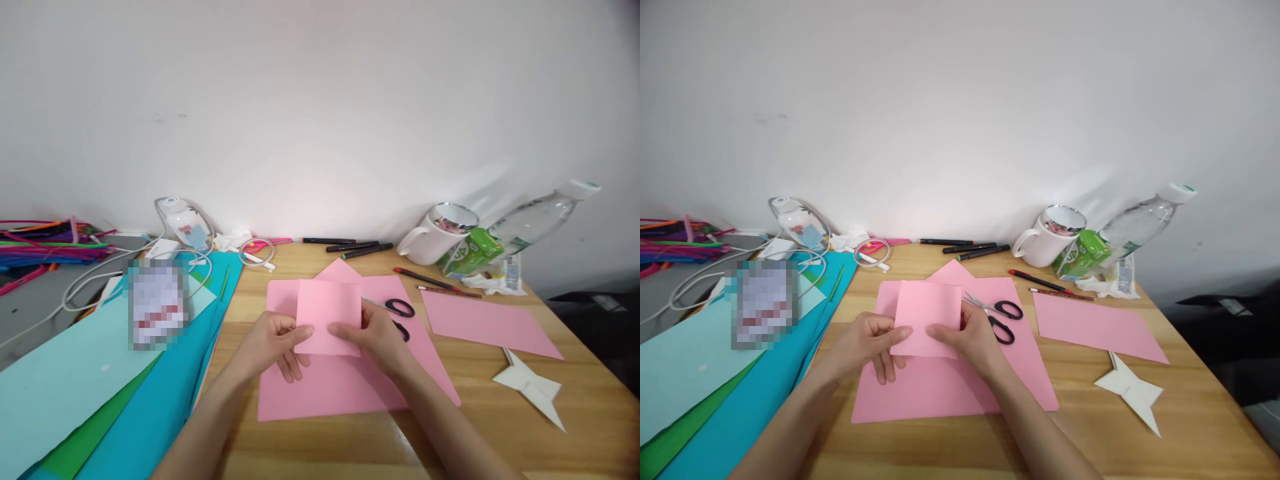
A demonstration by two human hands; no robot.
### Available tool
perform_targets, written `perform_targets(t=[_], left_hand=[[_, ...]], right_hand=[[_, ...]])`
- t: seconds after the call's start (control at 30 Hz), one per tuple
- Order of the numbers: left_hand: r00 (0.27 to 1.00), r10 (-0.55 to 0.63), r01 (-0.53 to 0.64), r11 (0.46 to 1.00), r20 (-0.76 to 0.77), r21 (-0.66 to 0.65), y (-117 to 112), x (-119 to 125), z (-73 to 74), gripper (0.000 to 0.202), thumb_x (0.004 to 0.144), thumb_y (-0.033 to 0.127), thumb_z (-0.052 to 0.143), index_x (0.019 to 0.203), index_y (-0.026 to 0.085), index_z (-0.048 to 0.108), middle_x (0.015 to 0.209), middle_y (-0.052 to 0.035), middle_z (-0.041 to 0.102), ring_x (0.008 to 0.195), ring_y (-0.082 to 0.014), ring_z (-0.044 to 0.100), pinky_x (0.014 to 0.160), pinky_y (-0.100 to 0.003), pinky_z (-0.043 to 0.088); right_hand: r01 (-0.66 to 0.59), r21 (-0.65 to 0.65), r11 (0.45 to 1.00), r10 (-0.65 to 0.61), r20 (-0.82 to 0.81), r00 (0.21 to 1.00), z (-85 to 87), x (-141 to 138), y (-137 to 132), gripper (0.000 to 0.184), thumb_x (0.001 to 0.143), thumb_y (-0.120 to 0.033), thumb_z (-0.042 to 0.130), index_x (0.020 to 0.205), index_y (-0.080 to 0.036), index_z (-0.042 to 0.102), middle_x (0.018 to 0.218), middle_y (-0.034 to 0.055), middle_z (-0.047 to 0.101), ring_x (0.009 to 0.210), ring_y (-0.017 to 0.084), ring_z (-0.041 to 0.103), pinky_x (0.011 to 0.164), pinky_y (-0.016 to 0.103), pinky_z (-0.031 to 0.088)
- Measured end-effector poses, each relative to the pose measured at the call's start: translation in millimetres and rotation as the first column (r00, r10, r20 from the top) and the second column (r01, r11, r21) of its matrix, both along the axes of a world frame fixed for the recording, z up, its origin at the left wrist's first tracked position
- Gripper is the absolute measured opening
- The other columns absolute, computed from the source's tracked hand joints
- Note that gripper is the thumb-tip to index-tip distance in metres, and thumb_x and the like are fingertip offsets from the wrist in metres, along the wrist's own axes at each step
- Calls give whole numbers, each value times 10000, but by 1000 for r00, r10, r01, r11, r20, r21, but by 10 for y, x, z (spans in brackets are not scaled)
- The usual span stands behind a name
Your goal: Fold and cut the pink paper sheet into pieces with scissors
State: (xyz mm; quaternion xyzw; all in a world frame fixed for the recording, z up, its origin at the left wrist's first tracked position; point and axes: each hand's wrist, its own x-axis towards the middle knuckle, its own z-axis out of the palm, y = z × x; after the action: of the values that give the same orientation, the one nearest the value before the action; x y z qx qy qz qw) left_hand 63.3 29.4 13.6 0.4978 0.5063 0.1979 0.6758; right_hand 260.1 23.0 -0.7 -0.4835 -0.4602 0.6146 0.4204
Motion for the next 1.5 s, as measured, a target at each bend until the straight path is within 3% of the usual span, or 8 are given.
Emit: perform_targets(t=[0.37,0.77,1.23,1.5], left_hand=[[998,64,-62,995,-23,82,3,22,-7,410,677,508,653,530,165,484,424,-22,630,360,-147,594,366,-221,462],[998,-48,47,999,42,10,-9,-3,19,455,750,550,552,576,130,551,534,-66,678,387,-157,615,363,-235,474],[999,-42,42,999,4,-7,-11,5,52,430,704,524,615,548,128,552,545,-72,684,375,-152,605,351,-232,459],[999,-49,49,999,1,-7,-2,14,60,415,703,499,633,540,123,570,426,-34,625,356,-147,590,351,-218,444]], right_hand=[[101,178,979,-142,231,963,-62,-38,-5,253,636,-368,732,703,-151,620,667,22,624,596,177,544,528,276,423],[33,-10,999,-33,-6,999,-111,34,30,283,600,-300,778,806,-133,679,746,44,692,665,213,613,590,297,472],[34,-16,999,-34,25,999,-80,24,25,317,580,-361,775,800,-155,675,766,48,703,684,234,638,593,314,496],[46,-58,997,-47,-11,999,-43,6,27,351,523,-345,804,788,-149,683,758,47,716,679,232,643,608,316,492]])
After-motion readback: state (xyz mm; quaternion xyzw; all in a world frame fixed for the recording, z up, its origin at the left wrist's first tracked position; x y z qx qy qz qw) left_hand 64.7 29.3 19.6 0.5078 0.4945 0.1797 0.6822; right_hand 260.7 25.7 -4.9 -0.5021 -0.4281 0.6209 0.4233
